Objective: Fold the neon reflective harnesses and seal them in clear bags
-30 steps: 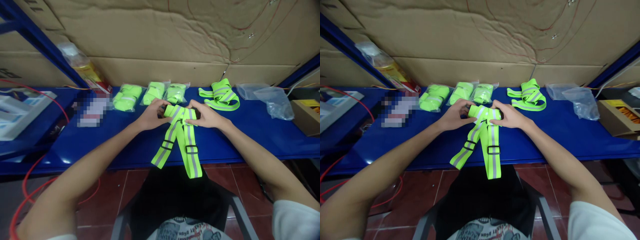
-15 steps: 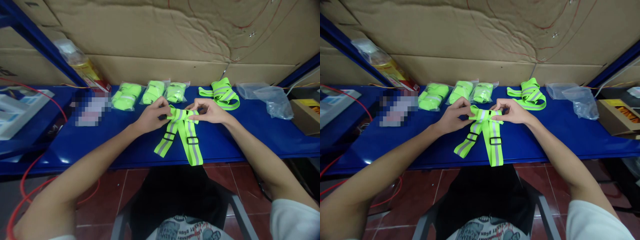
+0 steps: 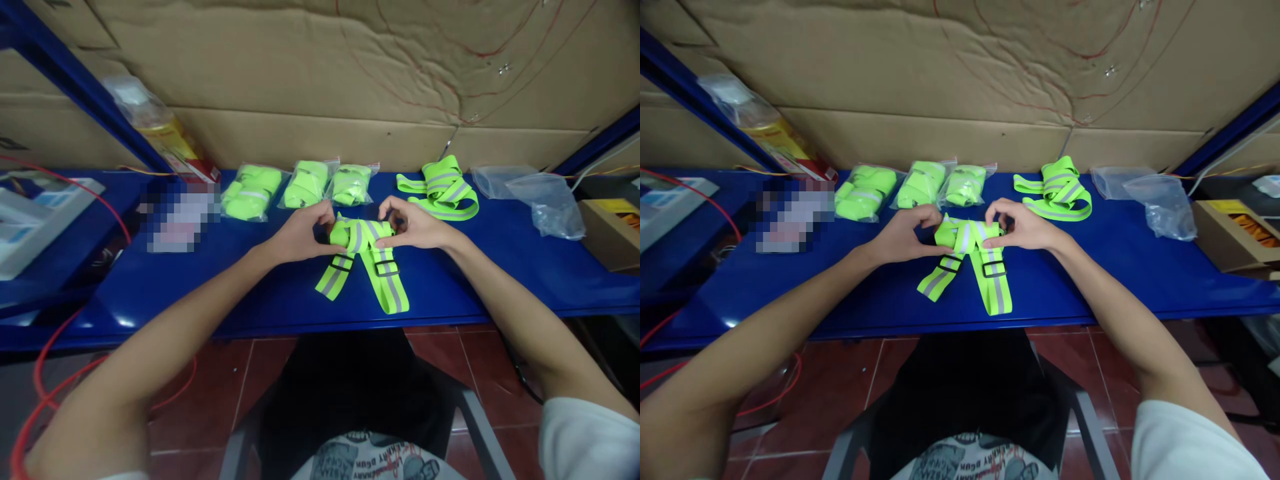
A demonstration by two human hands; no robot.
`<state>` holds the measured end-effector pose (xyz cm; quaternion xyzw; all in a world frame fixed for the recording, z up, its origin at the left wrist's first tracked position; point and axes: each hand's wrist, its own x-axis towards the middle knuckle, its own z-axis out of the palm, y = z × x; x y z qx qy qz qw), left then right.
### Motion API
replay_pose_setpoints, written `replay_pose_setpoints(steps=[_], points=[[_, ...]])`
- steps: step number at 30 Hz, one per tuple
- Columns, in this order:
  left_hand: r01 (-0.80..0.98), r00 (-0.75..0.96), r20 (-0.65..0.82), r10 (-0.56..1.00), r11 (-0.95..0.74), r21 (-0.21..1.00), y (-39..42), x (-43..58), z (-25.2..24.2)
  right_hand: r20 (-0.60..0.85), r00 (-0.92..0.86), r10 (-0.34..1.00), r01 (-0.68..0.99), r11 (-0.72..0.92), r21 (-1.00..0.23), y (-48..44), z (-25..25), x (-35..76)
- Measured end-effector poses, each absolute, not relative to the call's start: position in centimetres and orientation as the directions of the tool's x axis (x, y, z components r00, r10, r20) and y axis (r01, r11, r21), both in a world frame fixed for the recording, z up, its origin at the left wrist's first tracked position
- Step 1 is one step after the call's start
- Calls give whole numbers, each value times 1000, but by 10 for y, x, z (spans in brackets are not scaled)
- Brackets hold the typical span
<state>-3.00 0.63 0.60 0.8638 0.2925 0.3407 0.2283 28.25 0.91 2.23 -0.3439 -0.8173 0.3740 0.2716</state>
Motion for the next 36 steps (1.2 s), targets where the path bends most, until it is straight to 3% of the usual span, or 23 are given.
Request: replay_pose_setpoints(steps=[4, 7, 12, 15, 19, 23, 27, 30, 34, 36], points=[[298, 560, 427, 710, -654, 695, 7, -29, 0, 5, -560, 829, 480, 329, -813, 10, 23, 283], [417, 548, 382, 745, -638, 647, 7, -30, -4, -68, -598, 799, 523, 324, -788, 7, 27, 281], [469, 611, 275, 742, -620, 629, 7, -31, -2, 172, -597, 784, 473, 517, -714, 6, 23, 279], [337, 630, 286, 722, -586, 737, 9, -32, -3, 325, -595, 735, 502, 655, -564, 6, 20, 278], [221, 579, 321, 750, -523, 823, 13, -32, -7, 387, -613, 689, 600, 724, -340, 0, 22, 275], [242, 564, 387, 730, -594, 768, 13, -31, -7, 383, -644, 662, 649, 738, -183, -8, 25, 271], [309, 567, 480, 669, -713, 629, 8, -31, -2, 374, -669, 643, 666, 741, -84, -13, 25, 270], [367, 560, 529, 638, -763, 532, 6, -32, -1, 405, -681, 611, 607, 780, -156, -14, 28, 270], [321, 582, 588, 561, -823, 468, 7, -35, -1, 436, -630, 643, 375, 743, -554, -10, 28, 268], [277, 605, 594, 530, -840, 468, 8, -36, 0, 387, -611, 690, 313, 660, -683, -7, 24, 267]])
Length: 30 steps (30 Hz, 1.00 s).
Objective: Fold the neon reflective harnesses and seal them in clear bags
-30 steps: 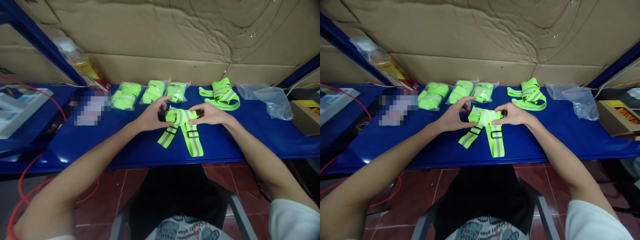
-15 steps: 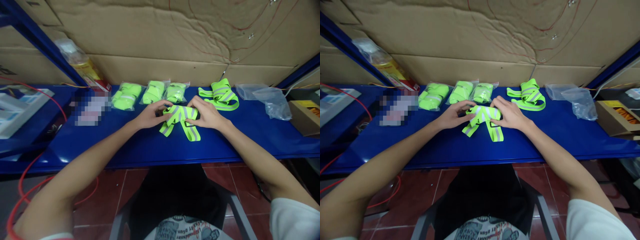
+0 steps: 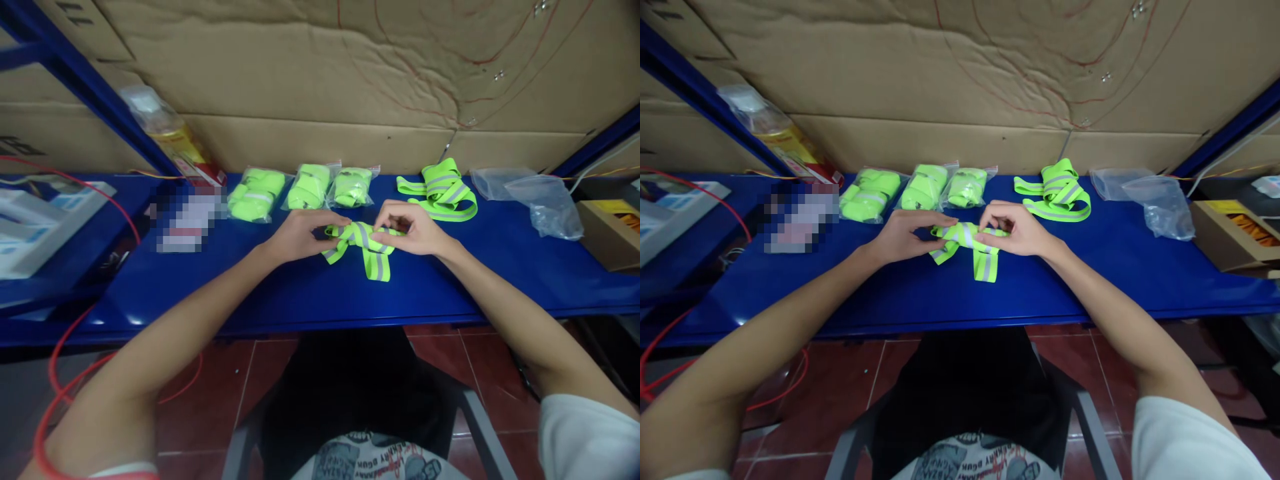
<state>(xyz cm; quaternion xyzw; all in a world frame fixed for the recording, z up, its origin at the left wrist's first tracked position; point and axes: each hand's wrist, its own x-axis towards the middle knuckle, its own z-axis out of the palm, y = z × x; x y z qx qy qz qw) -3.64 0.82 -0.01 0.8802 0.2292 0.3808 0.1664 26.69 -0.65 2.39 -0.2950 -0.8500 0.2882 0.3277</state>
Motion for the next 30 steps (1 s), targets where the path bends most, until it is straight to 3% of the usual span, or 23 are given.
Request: replay_pose_setpoints(steps=[3, 9, 16, 24, 30], points=[[232, 622, 583, 523, -834, 500, 11, -38, 3, 287, -616, 734, 381, 596, -706, -2, 18, 267], [190, 627, 446, 638, -681, 707, 20, -43, 8, 148, -630, 762, 602, 600, -526, -10, 20, 260], [265, 653, 250, 715, -525, 809, 16, -54, 18, 174, -557, 812, 725, 578, -375, -29, 20, 243], [236, 541, 163, 825, -334, 912, 22, -49, -2, 249, -568, 784, 678, 618, -398, -29, 15, 243], [258, 579, 238, 780, -452, 854, 14, -40, -4, 349, -574, 741, 619, 671, -408, -31, 14, 242]])
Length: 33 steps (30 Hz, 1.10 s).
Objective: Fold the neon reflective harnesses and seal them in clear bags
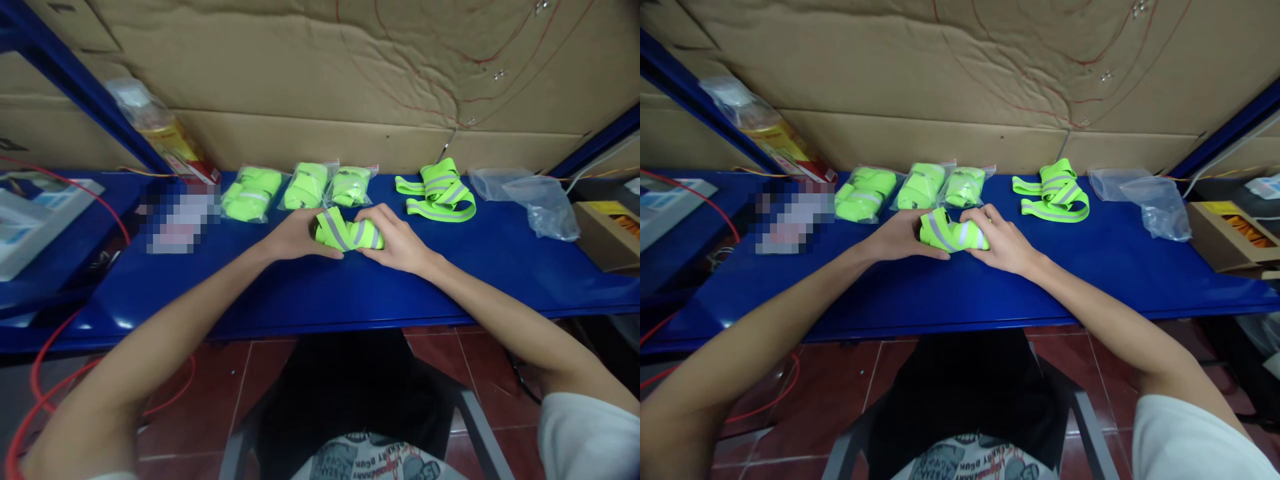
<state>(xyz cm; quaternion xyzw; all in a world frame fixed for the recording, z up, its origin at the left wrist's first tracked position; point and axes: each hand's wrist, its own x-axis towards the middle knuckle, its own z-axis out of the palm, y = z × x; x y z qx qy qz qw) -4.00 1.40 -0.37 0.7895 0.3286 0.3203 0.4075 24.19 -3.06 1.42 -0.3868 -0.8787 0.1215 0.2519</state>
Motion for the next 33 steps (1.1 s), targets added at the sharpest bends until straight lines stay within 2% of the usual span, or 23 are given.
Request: replay_pose_setpoints(steps=[7, 9, 12, 14, 16, 22, 25, 29, 31, 33], points=[[356, 640, 193, 744, -510, 783, 5, -34, 1, 352, -602, 717, 567, 694, -444, -25, 9, 245], [277, 675, 199, 711, -494, 824, 8, -36, -2, 357, -601, 715, 561, 696, -449, -24, 8, 246], [148, 674, 175, 718, -363, 920, 13, -37, -4, 367, -605, 707, 565, 706, -427, -25, 7, 245], [179, 631, 128, 765, -304, 936, 14, -37, -2, 364, -610, 704, 590, 710, -385, -27, 7, 245], [246, 583, 119, 804, -314, 917, 13, -35, 0, 358, -622, 697, 615, 717, -329, -28, 6, 245], [251, 387, 291, 875, -404, 880, 13, -28, -5, 403, -698, 592, 590, 794, -144, -23, -3, 250], [249, 265, 397, 879, -460, 852, 11, -26, -7, 428, -719, 548, 570, 817, -90, -19, -5, 253], [313, 189, 648, 738, -670, 673, 2, -22, 0, 440, -717, 541, 560, 823, -99, -18, -6, 254], [289, 217, 674, 706, -706, 646, -2, -20, 4, 439, -706, 556, 558, 818, -138, -18, -6, 253], [244, 262, 640, 722, -692, 680, -4, -20, 6, 446, -683, 578, 553, 808, -202, -17, -7, 253]])
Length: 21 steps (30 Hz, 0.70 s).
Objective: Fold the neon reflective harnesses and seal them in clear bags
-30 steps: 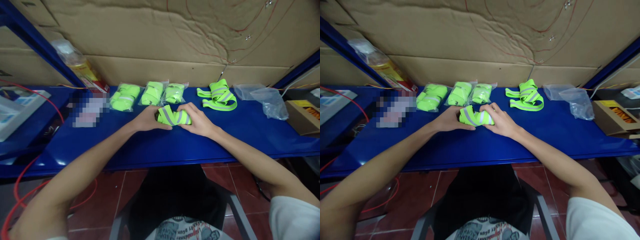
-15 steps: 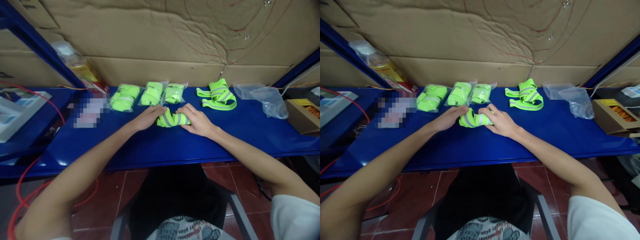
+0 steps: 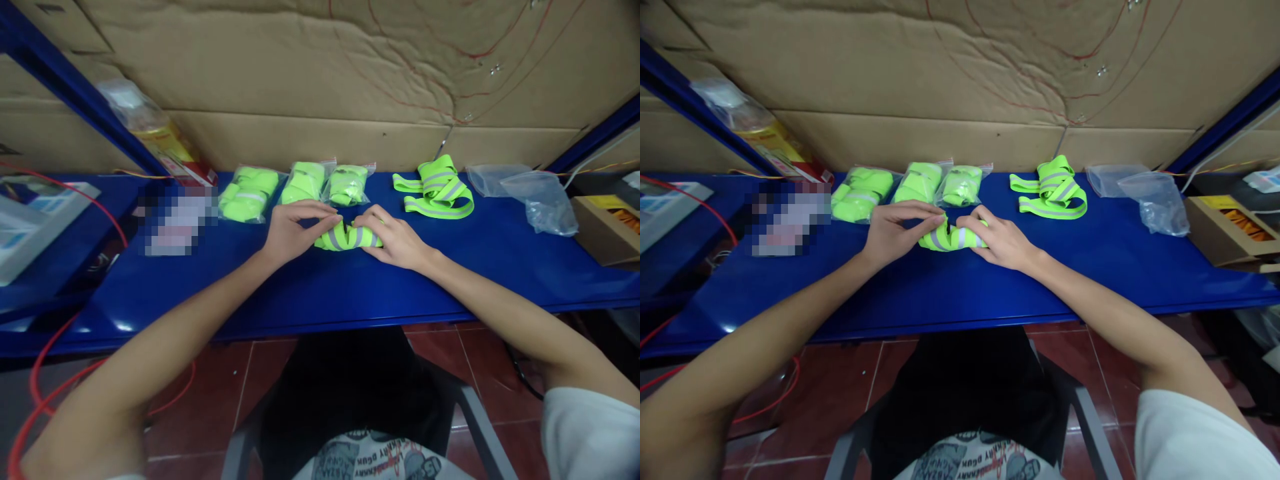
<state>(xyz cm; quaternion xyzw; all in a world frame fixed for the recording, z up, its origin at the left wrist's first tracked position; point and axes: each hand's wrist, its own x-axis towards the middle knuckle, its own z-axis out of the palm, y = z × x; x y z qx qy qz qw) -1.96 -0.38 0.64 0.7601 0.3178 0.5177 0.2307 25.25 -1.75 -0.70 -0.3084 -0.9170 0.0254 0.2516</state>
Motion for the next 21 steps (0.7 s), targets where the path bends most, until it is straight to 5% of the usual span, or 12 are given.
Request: replay_pose_setpoints(steps=[7, 15, 21], points=[[205, 503, 511, 697, -670, 713, 7, -31, -1, 567, -530, 630, 442, 776, -450, -6, -14, 252], [-19, 367, 369, 854, -389, 921, 5, -16, -3, 575, -306, 759, 292, 650, -702, -6, -12, 238], [-200, 194, 152, 969, -113, 973, -1, 1, -4, 403, -193, 895, 165, 434, -886, -10, -12, 226]])
